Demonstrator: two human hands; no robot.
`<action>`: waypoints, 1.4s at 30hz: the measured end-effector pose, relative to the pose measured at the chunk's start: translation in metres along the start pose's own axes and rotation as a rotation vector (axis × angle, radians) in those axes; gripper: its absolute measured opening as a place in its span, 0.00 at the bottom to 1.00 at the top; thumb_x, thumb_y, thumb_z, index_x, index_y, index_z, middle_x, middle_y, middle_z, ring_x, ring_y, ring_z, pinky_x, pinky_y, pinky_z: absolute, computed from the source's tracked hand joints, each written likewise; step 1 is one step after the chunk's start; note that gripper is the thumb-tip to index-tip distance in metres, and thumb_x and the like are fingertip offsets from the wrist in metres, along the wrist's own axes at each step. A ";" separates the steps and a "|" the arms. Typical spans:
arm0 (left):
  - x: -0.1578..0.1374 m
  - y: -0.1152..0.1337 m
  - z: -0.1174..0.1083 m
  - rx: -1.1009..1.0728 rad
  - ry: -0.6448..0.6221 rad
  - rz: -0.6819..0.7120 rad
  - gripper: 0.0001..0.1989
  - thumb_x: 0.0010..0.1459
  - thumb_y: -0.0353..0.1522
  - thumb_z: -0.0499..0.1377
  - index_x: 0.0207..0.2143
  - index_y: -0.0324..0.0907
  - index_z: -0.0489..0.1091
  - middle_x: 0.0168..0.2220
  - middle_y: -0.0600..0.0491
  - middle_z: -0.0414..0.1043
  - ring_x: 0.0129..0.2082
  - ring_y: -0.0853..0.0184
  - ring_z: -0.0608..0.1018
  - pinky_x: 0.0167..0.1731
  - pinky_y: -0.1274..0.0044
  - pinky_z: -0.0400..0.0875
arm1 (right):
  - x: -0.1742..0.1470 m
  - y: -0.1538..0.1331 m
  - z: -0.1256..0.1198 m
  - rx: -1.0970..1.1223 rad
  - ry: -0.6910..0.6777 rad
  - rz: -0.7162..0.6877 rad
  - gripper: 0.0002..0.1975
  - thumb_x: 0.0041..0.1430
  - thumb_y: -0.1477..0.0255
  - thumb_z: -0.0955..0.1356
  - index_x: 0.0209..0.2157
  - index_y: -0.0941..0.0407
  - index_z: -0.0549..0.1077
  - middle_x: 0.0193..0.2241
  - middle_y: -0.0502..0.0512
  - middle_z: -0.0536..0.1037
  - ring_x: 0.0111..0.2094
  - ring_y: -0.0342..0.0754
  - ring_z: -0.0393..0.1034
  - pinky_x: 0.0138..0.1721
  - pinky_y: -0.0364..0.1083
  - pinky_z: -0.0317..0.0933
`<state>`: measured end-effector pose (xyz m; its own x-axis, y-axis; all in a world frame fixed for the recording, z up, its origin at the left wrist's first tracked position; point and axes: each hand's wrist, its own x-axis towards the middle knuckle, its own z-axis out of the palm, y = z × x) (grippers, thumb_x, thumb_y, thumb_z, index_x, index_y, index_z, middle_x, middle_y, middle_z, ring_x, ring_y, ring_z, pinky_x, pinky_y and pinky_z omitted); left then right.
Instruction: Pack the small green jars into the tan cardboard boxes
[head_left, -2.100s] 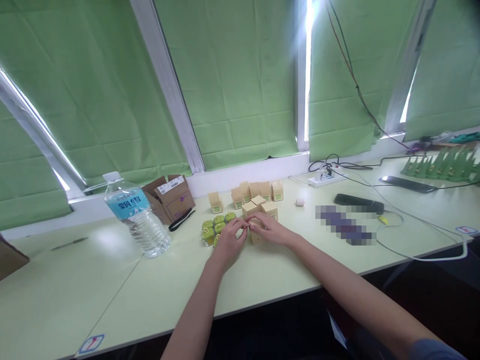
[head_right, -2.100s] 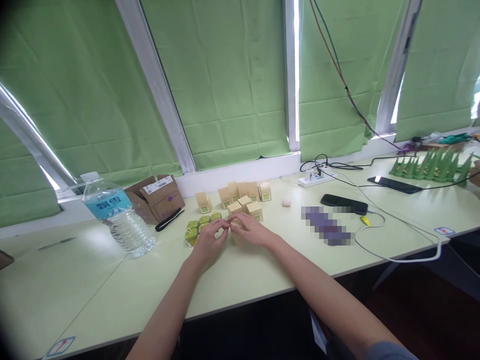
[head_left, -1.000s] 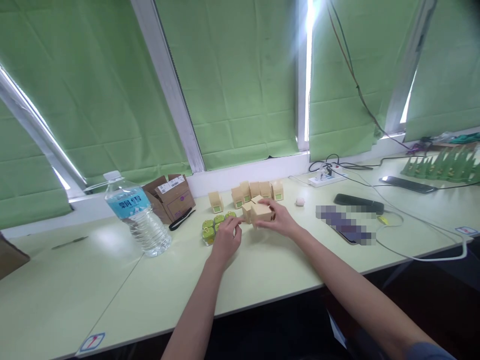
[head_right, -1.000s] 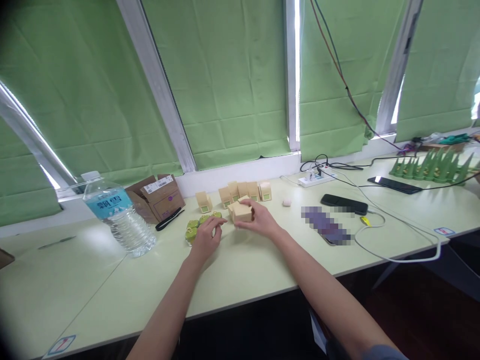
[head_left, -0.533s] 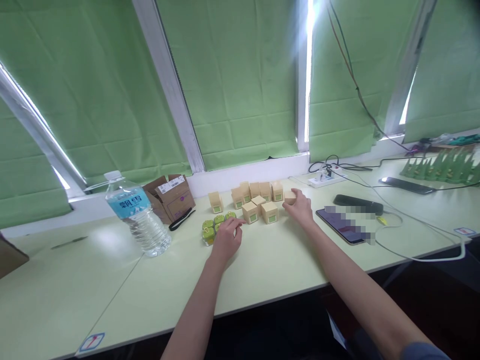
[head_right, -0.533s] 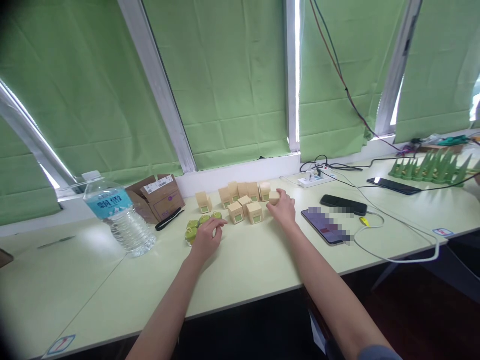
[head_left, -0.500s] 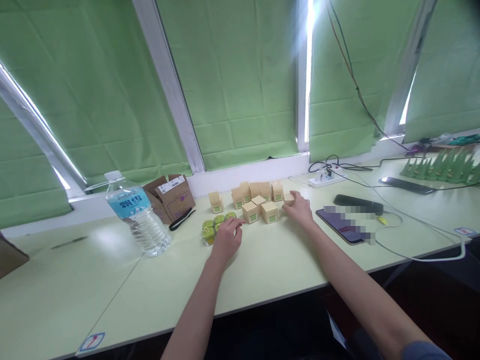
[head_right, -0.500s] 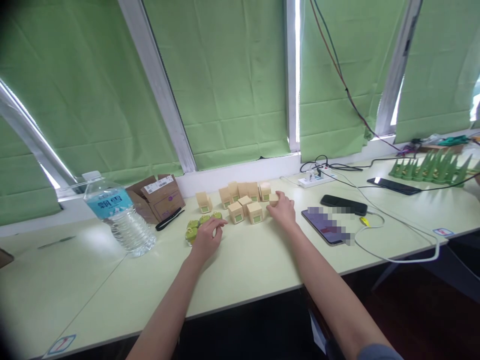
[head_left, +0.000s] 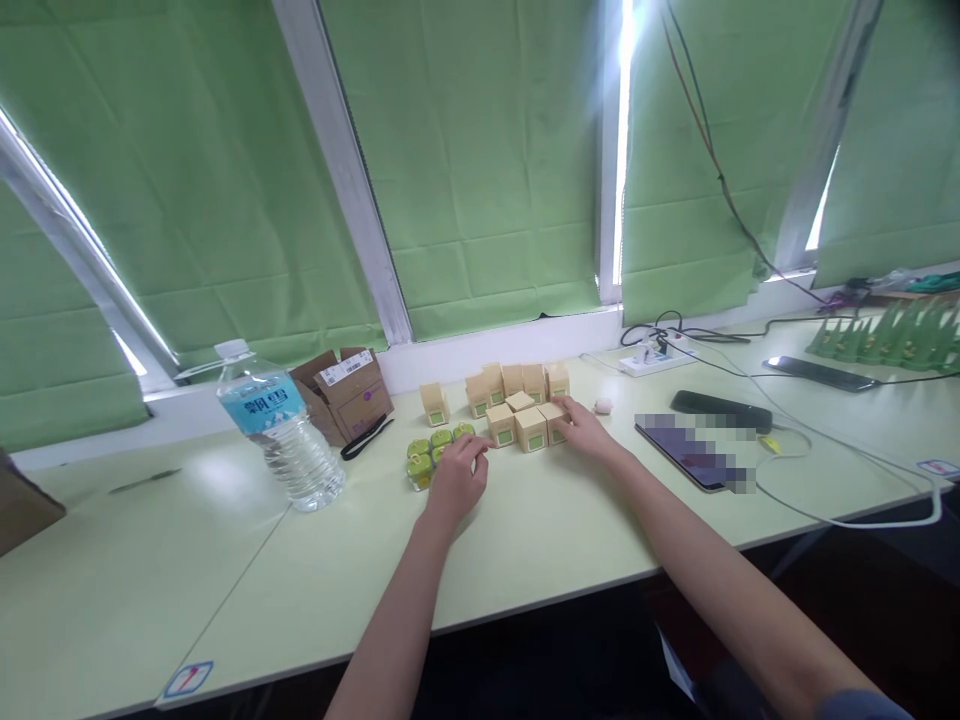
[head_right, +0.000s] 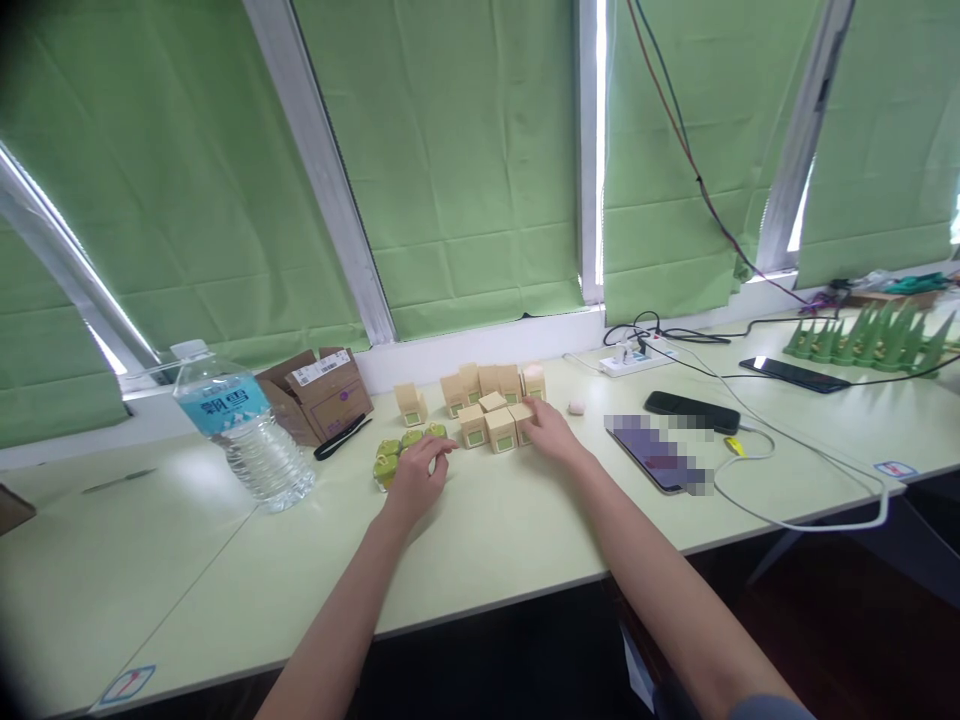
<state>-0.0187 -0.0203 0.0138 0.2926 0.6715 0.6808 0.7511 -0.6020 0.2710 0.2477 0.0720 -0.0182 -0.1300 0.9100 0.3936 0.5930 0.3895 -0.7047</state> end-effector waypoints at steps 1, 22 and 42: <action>0.001 0.002 0.000 0.010 0.007 0.005 0.16 0.59 0.21 0.50 0.41 0.44 0.73 0.38 0.51 0.75 0.40 0.64 0.76 0.43 0.70 0.70 | -0.001 -0.002 0.001 0.010 -0.014 -0.021 0.27 0.58 0.71 0.63 0.60 0.55 0.63 0.58 0.61 0.70 0.57 0.57 0.65 0.57 0.55 0.59; 0.054 0.007 0.022 0.474 -0.256 -0.070 0.05 0.59 0.33 0.61 0.32 0.40 0.70 0.40 0.43 0.71 0.43 0.54 0.74 0.42 0.66 0.68 | -0.004 -0.008 0.007 -0.034 -0.070 -0.130 0.32 0.54 0.65 0.73 0.60 0.49 0.65 0.53 0.58 0.73 0.53 0.56 0.68 0.54 0.52 0.61; 0.084 0.011 0.047 0.482 -0.259 -0.230 0.22 0.66 0.46 0.47 0.39 0.41 0.74 0.46 0.44 0.72 0.50 0.56 0.71 0.49 0.66 0.66 | 0.002 -0.005 0.015 -0.028 -0.039 -0.016 0.41 0.58 0.62 0.71 0.67 0.52 0.51 0.57 0.62 0.71 0.54 0.59 0.67 0.52 0.52 0.61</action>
<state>0.0420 0.0497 0.0418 0.1796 0.8817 0.4364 0.9787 -0.2048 0.0110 0.2329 0.0737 -0.0230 -0.1699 0.9088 0.3812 0.6121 0.4004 -0.6819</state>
